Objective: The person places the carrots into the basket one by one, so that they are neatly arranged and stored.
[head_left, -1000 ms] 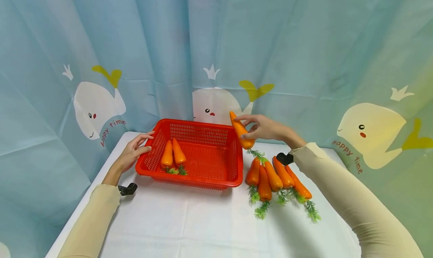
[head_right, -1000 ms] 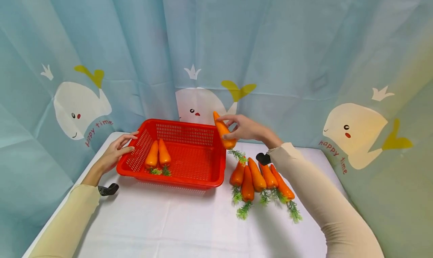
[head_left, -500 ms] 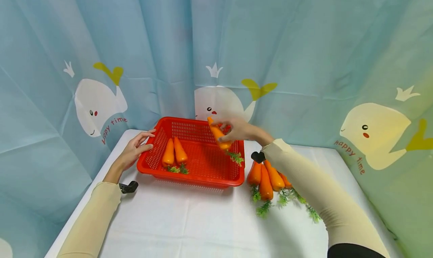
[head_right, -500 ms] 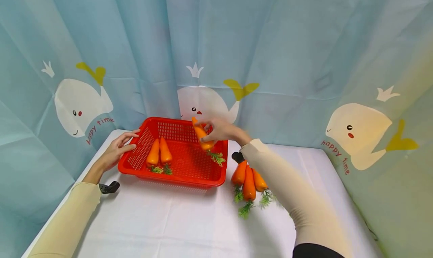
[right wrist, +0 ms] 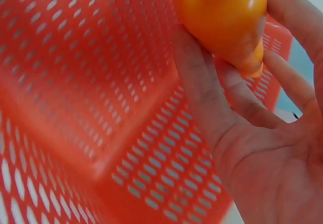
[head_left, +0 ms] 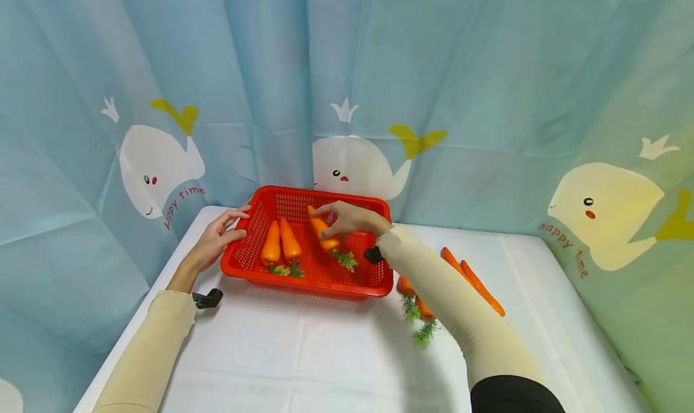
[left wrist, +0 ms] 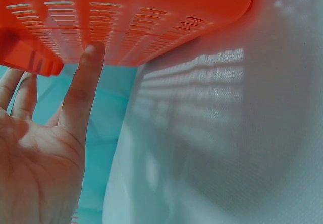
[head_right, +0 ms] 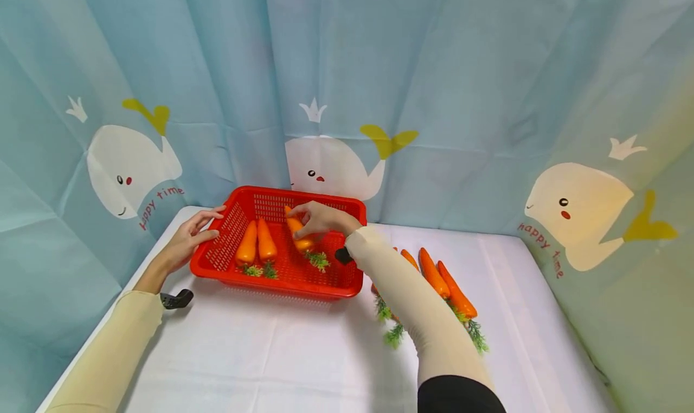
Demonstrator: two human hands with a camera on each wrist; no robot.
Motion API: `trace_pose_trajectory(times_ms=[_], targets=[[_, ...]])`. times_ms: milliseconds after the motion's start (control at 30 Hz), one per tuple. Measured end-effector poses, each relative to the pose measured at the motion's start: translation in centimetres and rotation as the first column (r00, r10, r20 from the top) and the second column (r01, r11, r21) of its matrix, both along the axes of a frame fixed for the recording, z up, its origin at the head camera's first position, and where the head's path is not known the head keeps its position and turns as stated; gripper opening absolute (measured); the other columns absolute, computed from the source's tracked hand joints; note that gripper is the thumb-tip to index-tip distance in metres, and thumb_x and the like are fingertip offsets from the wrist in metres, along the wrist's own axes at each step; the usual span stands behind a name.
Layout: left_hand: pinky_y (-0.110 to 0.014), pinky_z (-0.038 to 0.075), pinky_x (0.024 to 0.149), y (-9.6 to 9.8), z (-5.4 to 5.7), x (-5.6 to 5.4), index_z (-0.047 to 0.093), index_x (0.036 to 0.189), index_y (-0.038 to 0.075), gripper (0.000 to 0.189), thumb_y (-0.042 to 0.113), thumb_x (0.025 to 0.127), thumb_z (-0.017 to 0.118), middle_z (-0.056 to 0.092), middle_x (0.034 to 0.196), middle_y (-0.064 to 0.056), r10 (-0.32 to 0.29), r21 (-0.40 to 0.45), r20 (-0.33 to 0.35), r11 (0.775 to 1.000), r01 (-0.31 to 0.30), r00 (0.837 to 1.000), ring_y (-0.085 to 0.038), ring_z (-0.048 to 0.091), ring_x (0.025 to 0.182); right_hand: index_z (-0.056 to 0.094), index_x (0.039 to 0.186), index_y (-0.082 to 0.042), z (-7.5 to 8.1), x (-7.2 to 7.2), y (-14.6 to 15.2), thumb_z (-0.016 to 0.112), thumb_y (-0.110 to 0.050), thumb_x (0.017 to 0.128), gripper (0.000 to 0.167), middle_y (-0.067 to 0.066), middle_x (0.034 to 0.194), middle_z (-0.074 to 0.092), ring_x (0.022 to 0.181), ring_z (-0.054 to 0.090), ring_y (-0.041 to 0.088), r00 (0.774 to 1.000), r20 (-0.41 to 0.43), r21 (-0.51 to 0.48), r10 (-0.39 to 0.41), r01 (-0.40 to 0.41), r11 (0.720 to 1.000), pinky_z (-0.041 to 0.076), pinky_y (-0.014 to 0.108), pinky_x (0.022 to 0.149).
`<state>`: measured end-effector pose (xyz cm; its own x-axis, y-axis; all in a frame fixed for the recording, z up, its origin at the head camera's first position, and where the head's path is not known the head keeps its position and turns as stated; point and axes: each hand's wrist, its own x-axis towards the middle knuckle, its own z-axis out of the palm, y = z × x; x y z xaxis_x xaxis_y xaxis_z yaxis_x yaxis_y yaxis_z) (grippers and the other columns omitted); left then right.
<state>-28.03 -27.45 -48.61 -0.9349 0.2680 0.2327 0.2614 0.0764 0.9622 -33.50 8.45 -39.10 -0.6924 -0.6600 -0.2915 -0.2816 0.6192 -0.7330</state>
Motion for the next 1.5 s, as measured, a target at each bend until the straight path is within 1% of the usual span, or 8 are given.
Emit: trace_pose_trajectory(times_ms=[67, 200, 333, 667, 933, 1133, 1233, 1500], targets=[[-0.019, 0.05, 0.097, 0.0, 0.1, 0.1, 0.05, 0.134, -0.004, 0.037, 0.007, 0.1, 0.06, 0.032, 0.165, -0.013, 0.006, 0.003, -0.003, 1.0, -0.006, 1.0, -0.035, 0.017, 0.155, 0.05, 0.152, -0.011, -0.6, -0.2, -0.7, 0.076, -0.014, 0.094, 0.064, 0.013, 0.104, 0.054, 0.087, 0.056, 0.021, 1.0, 0.024, 0.006, -0.009, 0.009, 1.0, 0.061, 0.035, 0.075], [-0.018, 0.048, 0.098, 0.2, 0.1, 0.1, 0.05, 0.133, -0.005, 0.036, 0.007, 0.1, 0.06, 0.032, 0.165, -0.014, 0.001, 0.0, -0.01, 1.0, -0.001, 1.0, -0.034, 0.016, 0.156, 0.051, 0.152, -0.01, -1.9, -0.6, -1.9, 0.077, -0.015, 0.094, 0.063, 0.009, 0.089, 0.053, 0.073, 0.055, 0.019, 0.999, 0.034, 0.038, -0.014, 0.013, 0.999, 0.059, 0.031, 0.071], [-0.017, 0.047, 0.099, 0.4, 0.1, 0.2, 0.05, 0.133, -0.005, 0.037, 0.008, 0.1, 0.061, 0.033, 0.165, -0.014, 0.001, -0.005, -0.011, 1.0, -0.001, 1.0, -0.033, 0.018, 0.155, 0.051, 0.151, -0.01, -2.8, -0.7, -2.7, 0.077, -0.015, 0.094, 0.063, 0.011, 0.1, 0.057, 0.076, 0.057, 0.018, 0.999, 0.036, 0.055, -0.015, 0.013, 0.998, 0.059, 0.031, 0.073], [-0.018, 0.048, 0.099, 0.4, 0.0, 0.3, 0.049, 0.132, -0.004, 0.036, 0.008, 0.101, 0.061, 0.032, 0.165, -0.013, 0.006, -0.001, -0.008, 1.0, -0.006, 1.0, -0.033, 0.019, 0.155, 0.048, 0.153, -0.009, -4.1, -0.9, -3.9, 0.077, -0.015, 0.093, 0.067, 0.018, 0.134, 0.054, 0.088, 0.064, 0.02, 0.989, 0.143, 0.017, -0.041, 0.039, 0.999, 0.062, 0.04, 0.08], [-0.016, 0.045, 0.102, 0.3, -0.1, 0.1, 0.049, 0.133, -0.006, 0.037, 0.007, 0.1, 0.061, 0.034, 0.165, -0.012, 0.006, 0.004, -0.018, 1.0, -0.006, 1.0, -0.03, 0.019, 0.155, 0.045, 0.155, -0.009, -4.4, -1.0, -4.3, 0.078, -0.013, 0.092, 0.071, 0.024, 0.136, 0.055, 0.098, 0.067, 0.026, 0.966, 0.252, -0.017, -0.052, 0.058, 0.998, 0.059, 0.047, 0.088], [-0.015, 0.041, 0.104, 0.2, -0.1, 0.1, 0.05, 0.133, -0.006, 0.037, 0.007, 0.1, 0.062, 0.034, 0.165, -0.012, 0.008, -0.002, -0.014, 1.0, -0.008, 1.0, -0.029, 0.019, 0.156, 0.046, 0.155, -0.011, -4.7, -0.9, -4.9, 0.079, -0.014, 0.091, 0.072, 0.021, 0.146, 0.049, 0.106, 0.065, 0.027, 0.965, 0.257, -0.03, -0.059, 0.069, 0.997, 0.059, 0.046, 0.088], [-0.013, 0.038, 0.106, 0.3, 0.0, 0.1, 0.049, 0.132, -0.006, 0.036, 0.005, 0.1, 0.061, 0.033, 0.165, -0.013, 0.004, -0.003, -0.018, 1.0, -0.004, 1.0, -0.029, 0.018, 0.156, 0.046, 0.155, -0.011, -4.9, -0.9, -5.1, 0.078, -0.014, 0.091, 0.071, 0.02, 0.147, 0.049, 0.105, 0.066, 0.027, 0.962, 0.266, -0.033, -0.067, 0.078, 0.996, 0.06, 0.045, 0.087], [-0.014, 0.04, 0.105, 0.1, 0.2, 0.1, 0.05, 0.133, -0.006, 0.037, 0.006, 0.1, 0.062, 0.033, 0.165, -0.013, 0.009, -0.001, -0.011, 1.0, -0.009, 1.0, -0.029, 0.018, 0.156, 0.046, 0.154, -0.011, -5.0, -0.7, -5.4, 0.079, -0.013, 0.091, 0.071, 0.02, 0.145, 0.05, 0.1, 0.068, 0.026, 0.959, 0.274, -0.055, -0.08, 0.099, 0.994, 0.06, 0.046, 0.087]])
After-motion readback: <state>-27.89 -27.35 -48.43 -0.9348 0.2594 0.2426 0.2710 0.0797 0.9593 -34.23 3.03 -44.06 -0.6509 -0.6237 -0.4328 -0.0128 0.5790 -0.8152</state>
